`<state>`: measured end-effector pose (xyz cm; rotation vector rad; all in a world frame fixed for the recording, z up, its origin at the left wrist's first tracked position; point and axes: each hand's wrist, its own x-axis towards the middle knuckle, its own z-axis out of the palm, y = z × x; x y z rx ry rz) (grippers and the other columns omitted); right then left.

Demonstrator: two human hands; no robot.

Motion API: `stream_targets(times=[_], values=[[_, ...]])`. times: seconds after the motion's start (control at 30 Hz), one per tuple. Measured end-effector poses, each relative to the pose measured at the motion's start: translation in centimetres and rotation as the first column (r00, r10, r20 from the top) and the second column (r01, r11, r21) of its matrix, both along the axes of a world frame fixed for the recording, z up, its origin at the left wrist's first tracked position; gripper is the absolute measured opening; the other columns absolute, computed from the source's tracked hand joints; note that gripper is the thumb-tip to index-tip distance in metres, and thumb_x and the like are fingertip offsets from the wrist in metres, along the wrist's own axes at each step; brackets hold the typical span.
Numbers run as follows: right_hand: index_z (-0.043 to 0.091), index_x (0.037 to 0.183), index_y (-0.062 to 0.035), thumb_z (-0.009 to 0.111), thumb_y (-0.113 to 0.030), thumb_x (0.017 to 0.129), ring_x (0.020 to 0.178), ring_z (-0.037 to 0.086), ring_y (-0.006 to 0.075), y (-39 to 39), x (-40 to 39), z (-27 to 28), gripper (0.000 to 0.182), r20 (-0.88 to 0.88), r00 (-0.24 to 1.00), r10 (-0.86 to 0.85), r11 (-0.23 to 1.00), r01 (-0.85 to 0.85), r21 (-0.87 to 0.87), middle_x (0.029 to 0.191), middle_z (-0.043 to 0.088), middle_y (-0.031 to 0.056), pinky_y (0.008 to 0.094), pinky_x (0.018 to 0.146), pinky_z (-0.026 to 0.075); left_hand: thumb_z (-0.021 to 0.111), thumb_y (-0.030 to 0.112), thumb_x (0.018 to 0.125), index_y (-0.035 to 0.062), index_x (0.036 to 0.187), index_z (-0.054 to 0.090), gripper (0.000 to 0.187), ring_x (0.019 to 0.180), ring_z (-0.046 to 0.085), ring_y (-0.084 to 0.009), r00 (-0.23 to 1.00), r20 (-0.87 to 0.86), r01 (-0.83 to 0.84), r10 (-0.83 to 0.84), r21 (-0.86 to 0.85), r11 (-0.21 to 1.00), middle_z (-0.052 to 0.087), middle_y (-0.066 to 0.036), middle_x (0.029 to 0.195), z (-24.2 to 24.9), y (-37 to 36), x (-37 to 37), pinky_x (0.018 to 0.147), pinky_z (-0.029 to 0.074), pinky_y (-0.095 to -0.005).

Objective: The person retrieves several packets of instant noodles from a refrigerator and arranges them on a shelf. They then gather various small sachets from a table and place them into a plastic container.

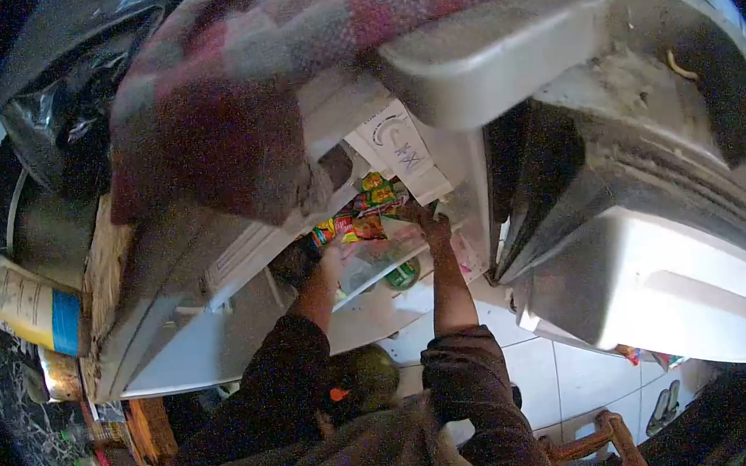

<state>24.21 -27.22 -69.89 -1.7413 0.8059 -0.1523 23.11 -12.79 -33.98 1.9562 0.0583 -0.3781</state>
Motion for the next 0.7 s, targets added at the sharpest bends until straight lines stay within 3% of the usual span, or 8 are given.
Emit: stream_targets(times=[0.13, 0.33, 0.37, 0.4, 0.47, 0.5, 0.53, 0.7], values=[[0.051, 0.104, -0.0065, 0.046, -0.037, 0.08, 0.086, 0.053, 0.0231, 1.2, 1.0, 5.5, 0.04, 0.003, 0.982, -0.189, 0.897, 0.171, 0.407, 0.088, 0.055, 0.0075, 0.0359, 0.073, 0.043, 0.056, 0.022, 0.08, 0.005, 0.111, 0.048, 0.036, 0.106, 0.047, -0.0211, 0.982, -0.163, -0.126, 0.095, -0.19, 0.974, 0.05, -0.01, 0.111, 0.7, 1.2, -0.7, 0.09, 0.039, -0.0308], [0.048, 0.112, -0.006, 0.05, -0.038, 0.08, 0.1, 0.051, 0.0225, 0.9, -5.7, 15.6, 0.045, -0.127, 0.9, -0.417, 0.474, 0.334, 0.814, 0.106, 0.056, 0.0078, 0.0332, 0.083, 0.041, 0.056, 0.021, 0.081, 0.0038, 0.116, 0.044, 0.04, 0.109, 0.044, -0.019, 0.883, -0.438, -0.383, 0.172, -0.458, 0.802, 0.046, -0.009, 0.117, 0.6, 1.7, -3.8, 0.093, 0.037, -0.0309], [0.049, 0.107, -0.0058, 0.047, -0.035, 0.082, 0.1, 0.05, 0.0228, 0.5, -7.3, 16.6, 0.039, 0.116, 0.985, -0.124, 0.919, 0.07, 0.388, 0.103, 0.055, 0.0086, 0.0361, 0.081, 0.042, 0.056, 0.021, 0.082, 0.0036, 0.116, 0.044, 0.041, 0.11, 0.044, -0.0187, 0.862, -0.476, -0.427, 0.174, -0.496, 0.757, 0.045, -0.009, 0.118, 0.9, 1.0, -2.8, 0.094, 0.037, -0.0309], [0.05, 0.103, -0.0055, 0.044, -0.032, 0.084, 0.099, 0.05, 0.023, 0.5, -9.7, 17.4, 0.033, 0.151, 0.953, 0.261, 0.95, -0.227, -0.213, 0.101, 0.054, 0.0095, 0.039, 0.078, 0.044, 0.056, 0.021, 0.082, 0.0034, 0.117, 0.043, 0.042, 0.111, 0.043, -0.0183, 0.843, -0.511, -0.466, 0.171, -0.531, 0.708, 0.044, -0.009, 0.118, -0.7, 4.4, -10.6, 0.094, 0.037, -0.031], [0.05, 0.093, -0.0031, 0.044, -0.022, 0.086, 0.092, 0.052, 0.0218, 2.3, -13.4, 20.3, 0.021, 0.32, 0.941, 0.109, 0.986, -0.062, -0.154, 0.09, 0.052, 0.011, 0.0395, 0.07, 0.049, 0.056, 0.021, 0.082, 0.0032, 0.118, 0.042, 0.042, 0.111, 0.043, -0.018, 0.831, -0.532, -0.496, 0.161, -0.58, 0.646, 0.043, -0.009, 0.119, 0.7, 5.0, -12.8, 0.095, 0.036, -0.031], [0.05, 0.093, -0.0031, 0.044, -0.022, 0.086, 0.092, 0.052, 0.0218, -0.2, -18.1, 27.0, 0.021, 0.333, 0.935, 0.12, 0.983, -0.066, -0.169, 0.09, 0.052, 0.011, 0.0395, 0.07, 0.049, 0.051, 0.018, 0.084, 0.0024, 0.116, 0.042, 0.037, 0.11, 0.044, -0.0215, 0.862, -0.488, -0.459, 0.135, -0.639, 0.617, 0.043, -0.011, 0.119, 1.2, 6.0, -15.4, 0.094, 0.038, -0.0344], [0.041, 0.084, -0.0075, 0.05, -0.009, 0.084, 0.085, 0.051, 0.0152, 0.0, -21.0, 36.5, 0.008, 0.186, 0.977, 0.105, 0.847, -0.186, 0.498, 0.091, 0.046, 0.0019, 0.0338, 0.071, 0.051, 0.046, 0.016, 0.086, 0.0016, 0.114, 0.041, 0.032, 0.108, 0.045, -0.025, 0.89, -0.442, -0.419, 0.112, -0.697, 0.582, 0.043, -0.013, 0.118, 1.7, 6.9, -17.9, 0.092, 0.039, -0.0378], [0.042, 0.09, -0.0073, 0.047, -0.014, 0.085, 0.088, 0.053, 0.0162, -7.4, -37.2, 58.6, 0.01, 0.4, 0.917, -0.011, 0.847, -0.204, 0.491, 0.084, 0.047, 0.0042, 0.0354, 0.073, 0.051, 0.042, 0.014, 0.089, 0.0003, 0.114, 0.039, 0.029, 0.106, 0.047, -0.0279, 0.839, -0.536, -0.481, 0.097, -0.647, 0.592, 0.045, -0.015, 0.115, 16.8, 7.4, -26.6, 0.09, 0.041, -0.0428]])
